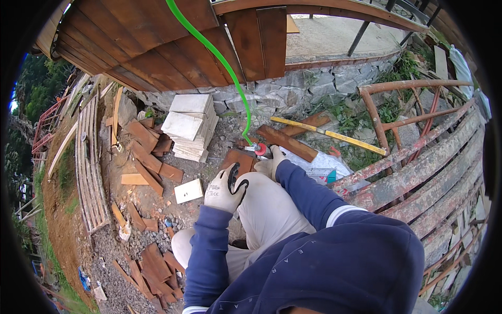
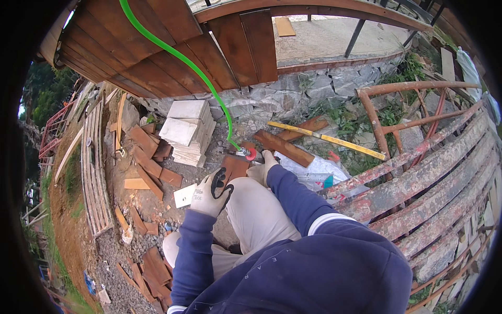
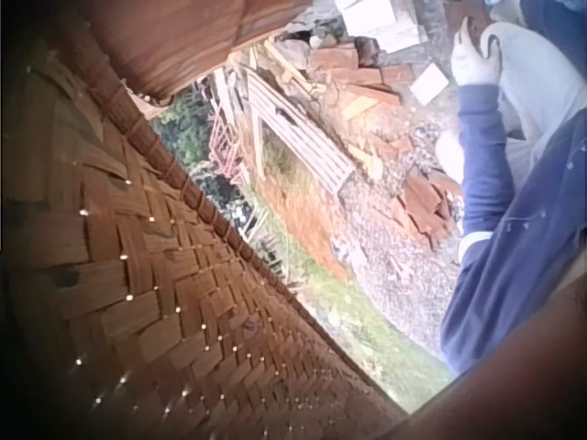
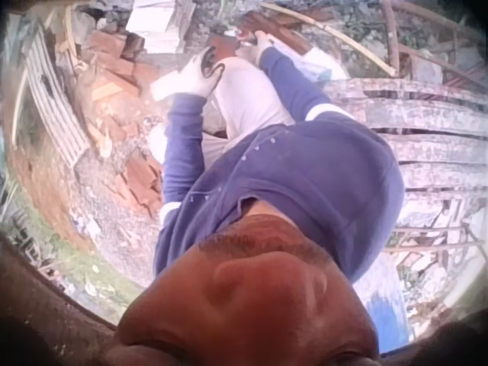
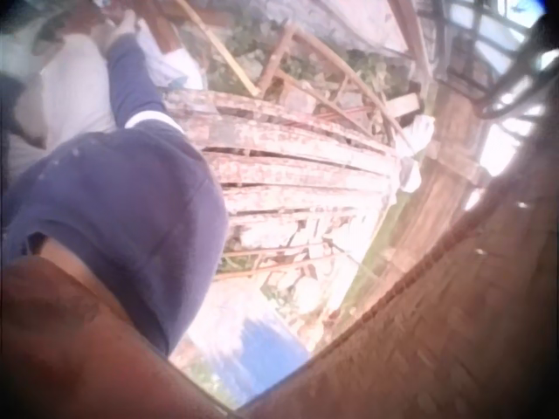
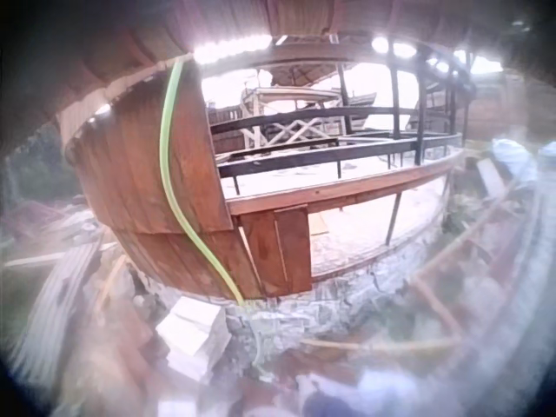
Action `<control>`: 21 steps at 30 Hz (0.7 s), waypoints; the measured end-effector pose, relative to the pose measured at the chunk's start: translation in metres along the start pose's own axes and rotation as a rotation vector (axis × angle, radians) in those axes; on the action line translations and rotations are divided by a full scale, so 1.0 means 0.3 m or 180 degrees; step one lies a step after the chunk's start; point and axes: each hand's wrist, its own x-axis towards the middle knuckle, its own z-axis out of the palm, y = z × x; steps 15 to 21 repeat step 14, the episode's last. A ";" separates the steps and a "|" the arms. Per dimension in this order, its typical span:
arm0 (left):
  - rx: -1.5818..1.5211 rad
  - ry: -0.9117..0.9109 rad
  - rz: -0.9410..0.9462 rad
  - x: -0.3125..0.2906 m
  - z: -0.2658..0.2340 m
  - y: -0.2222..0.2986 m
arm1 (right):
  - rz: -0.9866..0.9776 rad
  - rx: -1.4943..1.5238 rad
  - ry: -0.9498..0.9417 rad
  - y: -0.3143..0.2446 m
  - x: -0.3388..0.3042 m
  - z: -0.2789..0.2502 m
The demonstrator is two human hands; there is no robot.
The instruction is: The person installs wooden siding onto an exterior wall by positioning individual wooden planks, checking their alignment with a spirit level, and securing them with a pneumatic nail gun.
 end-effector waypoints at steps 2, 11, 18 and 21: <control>0.0032 -0.0025 -0.0081 -0.008 0.007 -0.022 | -0.0383 -0.1564 0.0187 0.001 -0.040 0.002; 0.0300 -0.0286 0.0161 -0.022 0.034 -0.048 | -0.2507 -0.6967 0.3897 -0.411 -0.555 -0.307; 0.0328 -0.0579 0.0028 -0.018 0.039 -0.043 | -0.1012 -0.6988 0.3782 -0.487 -0.566 -0.360; 0.0328 -0.0579 0.0028 -0.018 0.039 -0.043 | -0.1012 -0.6988 0.3782 -0.487 -0.566 -0.360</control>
